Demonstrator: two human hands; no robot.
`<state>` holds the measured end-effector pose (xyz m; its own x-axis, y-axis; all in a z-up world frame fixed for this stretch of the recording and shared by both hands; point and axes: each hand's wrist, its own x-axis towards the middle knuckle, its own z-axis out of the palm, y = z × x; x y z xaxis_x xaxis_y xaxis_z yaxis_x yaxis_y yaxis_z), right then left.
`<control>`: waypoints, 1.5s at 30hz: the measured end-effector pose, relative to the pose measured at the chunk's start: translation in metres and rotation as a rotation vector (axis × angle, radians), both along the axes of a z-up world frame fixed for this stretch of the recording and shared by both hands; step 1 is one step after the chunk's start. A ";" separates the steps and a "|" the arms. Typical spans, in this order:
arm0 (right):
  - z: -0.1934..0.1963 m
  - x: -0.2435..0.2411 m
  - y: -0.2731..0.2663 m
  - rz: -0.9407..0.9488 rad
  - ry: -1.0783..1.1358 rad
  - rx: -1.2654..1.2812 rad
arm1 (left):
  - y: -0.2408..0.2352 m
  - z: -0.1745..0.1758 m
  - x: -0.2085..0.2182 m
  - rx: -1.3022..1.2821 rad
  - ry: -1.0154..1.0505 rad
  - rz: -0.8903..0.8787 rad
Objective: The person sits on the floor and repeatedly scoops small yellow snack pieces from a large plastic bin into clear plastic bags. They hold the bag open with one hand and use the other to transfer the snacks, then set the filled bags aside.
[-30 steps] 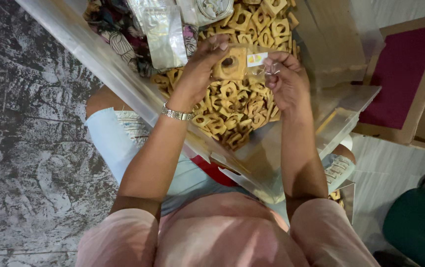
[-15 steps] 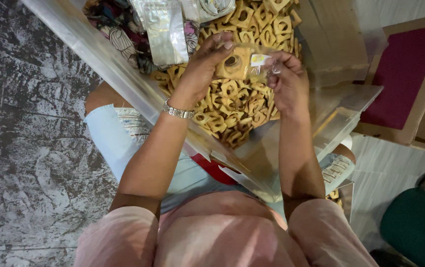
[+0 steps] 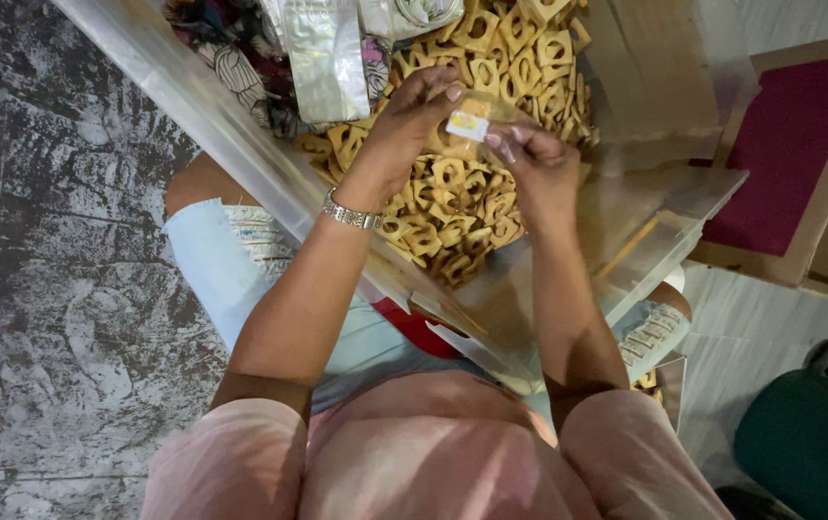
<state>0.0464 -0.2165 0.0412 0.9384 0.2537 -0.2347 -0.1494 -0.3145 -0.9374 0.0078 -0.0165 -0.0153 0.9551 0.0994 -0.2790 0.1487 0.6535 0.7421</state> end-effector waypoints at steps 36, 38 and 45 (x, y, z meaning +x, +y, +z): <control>-0.078 0.129 -0.309 -0.708 -0.429 0.020 | 0.078 -0.004 -0.006 -0.099 -0.057 0.593; -0.096 0.117 -0.239 -0.499 -0.402 0.115 | 0.088 -0.005 -0.014 -0.079 -0.133 0.687; -0.157 0.003 0.080 0.641 -0.532 -0.199 | 0.110 0.022 -0.032 -0.139 -0.490 0.798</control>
